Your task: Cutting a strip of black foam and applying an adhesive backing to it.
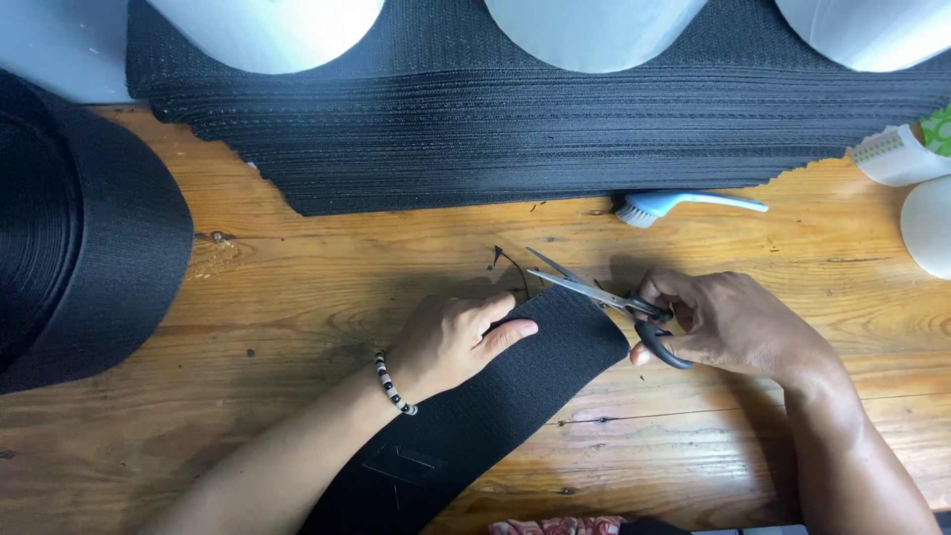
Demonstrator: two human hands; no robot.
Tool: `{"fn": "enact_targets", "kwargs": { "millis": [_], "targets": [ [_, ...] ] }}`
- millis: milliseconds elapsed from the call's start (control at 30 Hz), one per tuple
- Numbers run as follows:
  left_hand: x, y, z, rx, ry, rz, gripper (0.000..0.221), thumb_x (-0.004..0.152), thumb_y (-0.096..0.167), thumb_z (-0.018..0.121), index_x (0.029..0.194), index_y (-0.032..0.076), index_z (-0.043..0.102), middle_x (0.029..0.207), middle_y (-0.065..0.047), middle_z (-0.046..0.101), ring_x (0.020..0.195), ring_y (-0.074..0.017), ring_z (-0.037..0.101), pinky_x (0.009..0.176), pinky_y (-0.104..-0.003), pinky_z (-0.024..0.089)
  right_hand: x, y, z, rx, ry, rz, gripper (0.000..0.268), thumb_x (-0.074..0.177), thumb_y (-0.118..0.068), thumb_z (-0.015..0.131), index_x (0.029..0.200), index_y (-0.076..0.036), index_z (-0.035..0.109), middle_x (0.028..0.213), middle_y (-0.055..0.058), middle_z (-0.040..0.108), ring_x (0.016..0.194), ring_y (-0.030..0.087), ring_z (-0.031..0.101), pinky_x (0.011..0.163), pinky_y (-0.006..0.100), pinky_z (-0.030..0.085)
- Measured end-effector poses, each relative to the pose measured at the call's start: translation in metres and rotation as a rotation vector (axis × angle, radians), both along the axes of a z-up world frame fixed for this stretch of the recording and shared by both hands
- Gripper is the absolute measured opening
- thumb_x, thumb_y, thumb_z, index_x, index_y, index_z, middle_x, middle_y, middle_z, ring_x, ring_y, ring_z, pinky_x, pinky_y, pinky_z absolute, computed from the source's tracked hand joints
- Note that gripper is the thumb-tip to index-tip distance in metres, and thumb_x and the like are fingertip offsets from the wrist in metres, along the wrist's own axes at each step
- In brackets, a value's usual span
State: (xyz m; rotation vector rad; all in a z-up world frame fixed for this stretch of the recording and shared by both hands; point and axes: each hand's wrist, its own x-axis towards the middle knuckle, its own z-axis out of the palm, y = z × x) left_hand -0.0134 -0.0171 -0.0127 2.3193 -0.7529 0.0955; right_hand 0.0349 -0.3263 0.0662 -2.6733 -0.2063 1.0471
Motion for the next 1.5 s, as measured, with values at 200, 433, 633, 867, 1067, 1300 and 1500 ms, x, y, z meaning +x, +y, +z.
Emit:
{"fn": "enact_targets", "kwargs": {
  "millis": [200, 433, 633, 867, 1067, 1300, 1500],
  "targets": [
    [0.001, 0.0, 0.003, 0.035, -0.014, 0.0, 0.039, 0.103, 0.046, 0.056, 0.082, 0.013, 0.055, 0.055, -0.006, 0.058, 0.05, -0.0281, 0.06, 0.045, -0.044, 0.041, 0.001, 0.005, 0.002, -0.007, 0.027, -0.019, 0.045, 0.058, -0.054, 0.094, 0.087, -0.027, 0.072, 0.062, -0.001, 0.064, 0.062, 0.016, 0.051, 0.063, 0.031, 0.041],
    [0.001, 0.001, 0.003, 0.021, -0.001, -0.023, 0.036, 0.104, 0.044, 0.055, 0.088, 0.012, 0.057, 0.052, -0.003, 0.054, 0.043, -0.0247, 0.056, 0.041, -0.042, 0.039, 0.004, 0.002, -0.001, 0.033, 0.108, -0.025, 0.034, 0.062, -0.045, 0.093, 0.082, -0.026, 0.074, 0.063, -0.002, 0.063, 0.063, 0.014, 0.053, 0.063, 0.03, 0.04],
    [0.002, 0.001, 0.006, 0.024, 0.008, -0.017, 0.039, 0.104, 0.045, 0.055, 0.083, 0.012, 0.055, 0.056, -0.005, 0.057, 0.048, -0.0276, 0.059, 0.044, -0.044, 0.042, 0.005, -0.005, -0.01, -0.026, 0.068, 0.048, 0.039, 0.065, -0.045, 0.091, 0.092, -0.029, 0.069, 0.066, -0.001, 0.061, 0.066, 0.016, 0.052, 0.066, 0.032, 0.043],
    [0.002, 0.0, 0.005, 0.058, 0.047, -0.015, 0.04, 0.104, 0.047, 0.053, 0.083, 0.013, 0.055, 0.056, -0.007, 0.059, 0.049, -0.0324, 0.061, 0.044, -0.047, 0.04, 0.003, 0.0, -0.006, 0.015, 0.045, 0.04, 0.047, 0.059, -0.059, 0.09, 0.094, -0.031, 0.074, 0.065, -0.002, 0.065, 0.062, 0.014, 0.057, 0.064, 0.031, 0.042],
    [0.001, -0.001, 0.005, 0.053, 0.05, -0.01, 0.039, 0.104, 0.047, 0.054, 0.083, 0.014, 0.054, 0.057, -0.007, 0.059, 0.051, -0.0331, 0.061, 0.045, -0.048, 0.041, 0.002, 0.005, -0.003, 0.017, 0.007, 0.006, 0.049, 0.059, -0.057, 0.093, 0.095, -0.031, 0.072, 0.065, -0.002, 0.063, 0.062, 0.015, 0.057, 0.063, 0.032, 0.042],
    [0.001, -0.001, 0.006, 0.056, 0.052, -0.011, 0.038, 0.104, 0.046, 0.053, 0.083, 0.014, 0.055, 0.057, -0.007, 0.06, 0.051, -0.0335, 0.061, 0.045, -0.048, 0.04, 0.001, 0.008, -0.001, 0.036, -0.001, -0.007, 0.051, 0.058, -0.06, 0.091, 0.096, -0.031, 0.072, 0.066, -0.002, 0.064, 0.062, 0.015, 0.057, 0.063, 0.031, 0.042],
    [0.001, -0.002, 0.004, 0.086, 0.024, 0.0, 0.038, 0.104, 0.047, 0.053, 0.083, 0.015, 0.056, 0.052, -0.006, 0.057, 0.046, -0.0307, 0.059, 0.043, -0.046, 0.04, 0.0, 0.006, -0.007, 0.074, -0.05, 0.008, 0.052, 0.058, -0.06, 0.093, 0.092, -0.028, 0.069, 0.061, -0.002, 0.062, 0.058, 0.015, 0.053, 0.061, 0.032, 0.041]
  ]
}}
